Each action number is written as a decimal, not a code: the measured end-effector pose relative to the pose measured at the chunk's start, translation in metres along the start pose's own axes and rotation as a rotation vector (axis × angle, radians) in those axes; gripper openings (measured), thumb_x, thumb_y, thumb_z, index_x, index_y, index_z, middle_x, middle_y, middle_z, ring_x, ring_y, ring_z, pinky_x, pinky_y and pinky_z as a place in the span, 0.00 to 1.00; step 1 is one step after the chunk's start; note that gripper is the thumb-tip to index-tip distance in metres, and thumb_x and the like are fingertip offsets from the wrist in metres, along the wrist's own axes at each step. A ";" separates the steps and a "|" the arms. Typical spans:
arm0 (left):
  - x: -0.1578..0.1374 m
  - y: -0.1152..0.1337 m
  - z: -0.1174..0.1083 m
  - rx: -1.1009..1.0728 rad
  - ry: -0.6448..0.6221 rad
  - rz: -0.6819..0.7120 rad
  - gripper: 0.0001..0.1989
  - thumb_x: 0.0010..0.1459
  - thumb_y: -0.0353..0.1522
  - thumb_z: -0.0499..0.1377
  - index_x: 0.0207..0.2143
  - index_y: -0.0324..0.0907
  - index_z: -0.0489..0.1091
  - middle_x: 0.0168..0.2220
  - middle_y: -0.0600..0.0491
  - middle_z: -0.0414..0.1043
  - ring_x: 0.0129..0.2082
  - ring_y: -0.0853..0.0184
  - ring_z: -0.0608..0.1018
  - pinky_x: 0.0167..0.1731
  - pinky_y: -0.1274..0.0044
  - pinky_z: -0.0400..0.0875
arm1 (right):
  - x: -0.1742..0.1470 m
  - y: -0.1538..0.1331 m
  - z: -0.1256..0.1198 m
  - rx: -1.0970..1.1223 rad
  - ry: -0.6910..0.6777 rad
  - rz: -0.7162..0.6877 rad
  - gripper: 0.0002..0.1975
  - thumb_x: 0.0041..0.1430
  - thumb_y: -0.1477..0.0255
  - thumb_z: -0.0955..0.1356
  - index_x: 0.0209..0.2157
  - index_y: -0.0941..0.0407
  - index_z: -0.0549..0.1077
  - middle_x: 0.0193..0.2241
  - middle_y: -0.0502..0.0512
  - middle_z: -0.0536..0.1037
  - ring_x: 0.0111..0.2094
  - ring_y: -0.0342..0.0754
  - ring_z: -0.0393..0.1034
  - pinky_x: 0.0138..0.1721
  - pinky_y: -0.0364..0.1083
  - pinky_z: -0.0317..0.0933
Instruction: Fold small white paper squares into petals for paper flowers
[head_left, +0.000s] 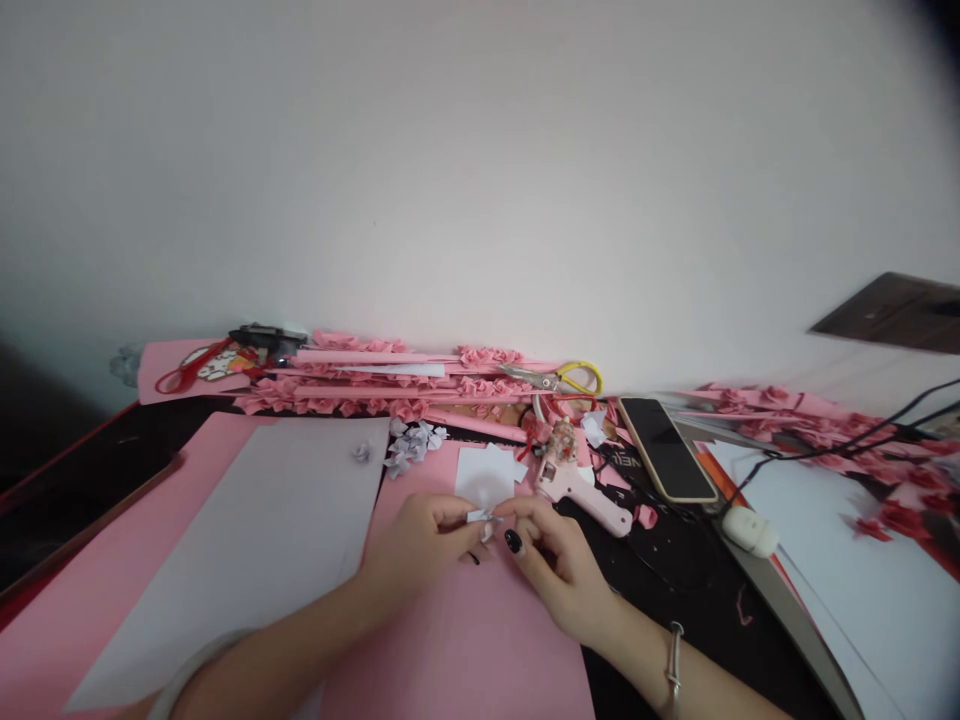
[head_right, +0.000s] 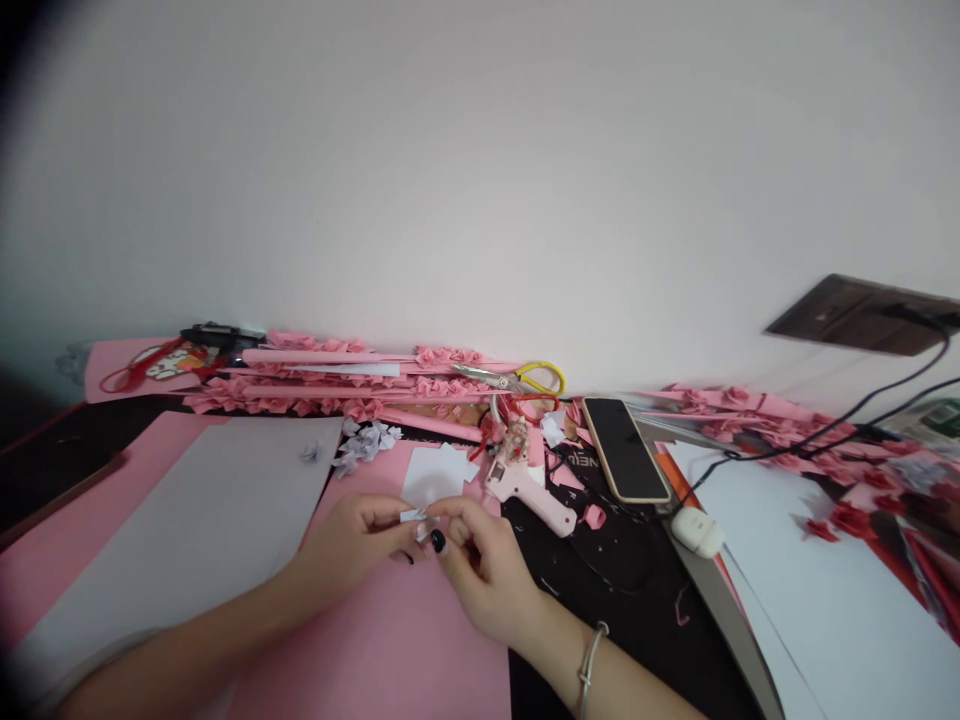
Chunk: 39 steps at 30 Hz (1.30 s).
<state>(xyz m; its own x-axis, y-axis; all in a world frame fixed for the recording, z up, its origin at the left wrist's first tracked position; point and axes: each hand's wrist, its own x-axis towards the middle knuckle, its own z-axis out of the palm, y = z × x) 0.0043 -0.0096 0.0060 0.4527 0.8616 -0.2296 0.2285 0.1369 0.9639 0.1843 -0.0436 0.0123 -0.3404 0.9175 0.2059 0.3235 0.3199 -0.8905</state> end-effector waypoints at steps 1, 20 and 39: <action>0.000 0.000 0.000 -0.027 -0.016 -0.009 0.12 0.53 0.37 0.58 0.26 0.39 0.75 0.25 0.52 0.77 0.28 0.65 0.78 0.30 0.78 0.70 | 0.000 -0.001 0.000 0.008 -0.001 -0.001 0.11 0.63 0.68 0.59 0.41 0.58 0.68 0.17 0.42 0.53 0.18 0.41 0.48 0.20 0.41 0.44; 0.000 0.002 -0.001 -0.285 -0.275 -0.125 0.11 0.49 0.37 0.63 0.25 0.37 0.73 0.25 0.50 0.78 0.25 0.64 0.80 0.25 0.77 0.72 | 0.007 -0.003 -0.003 0.285 -0.059 0.012 0.20 0.62 0.59 0.62 0.31 0.59 0.77 0.20 0.51 0.70 0.21 0.44 0.64 0.26 0.43 0.61; -0.003 0.004 0.002 -0.251 -0.347 -0.127 0.12 0.53 0.38 0.60 0.28 0.37 0.74 0.28 0.49 0.79 0.30 0.64 0.81 0.31 0.76 0.73 | 0.004 0.010 -0.001 0.230 0.091 0.112 0.13 0.62 0.61 0.62 0.34 0.56 0.67 0.19 0.44 0.56 0.19 0.41 0.49 0.20 0.40 0.46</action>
<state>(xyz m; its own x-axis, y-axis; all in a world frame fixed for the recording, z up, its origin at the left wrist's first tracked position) 0.0061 -0.0125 0.0103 0.7067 0.6209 -0.3390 0.1046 0.3823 0.9181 0.1875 -0.0364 0.0046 -0.2295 0.9650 0.1272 0.1418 0.1625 -0.9765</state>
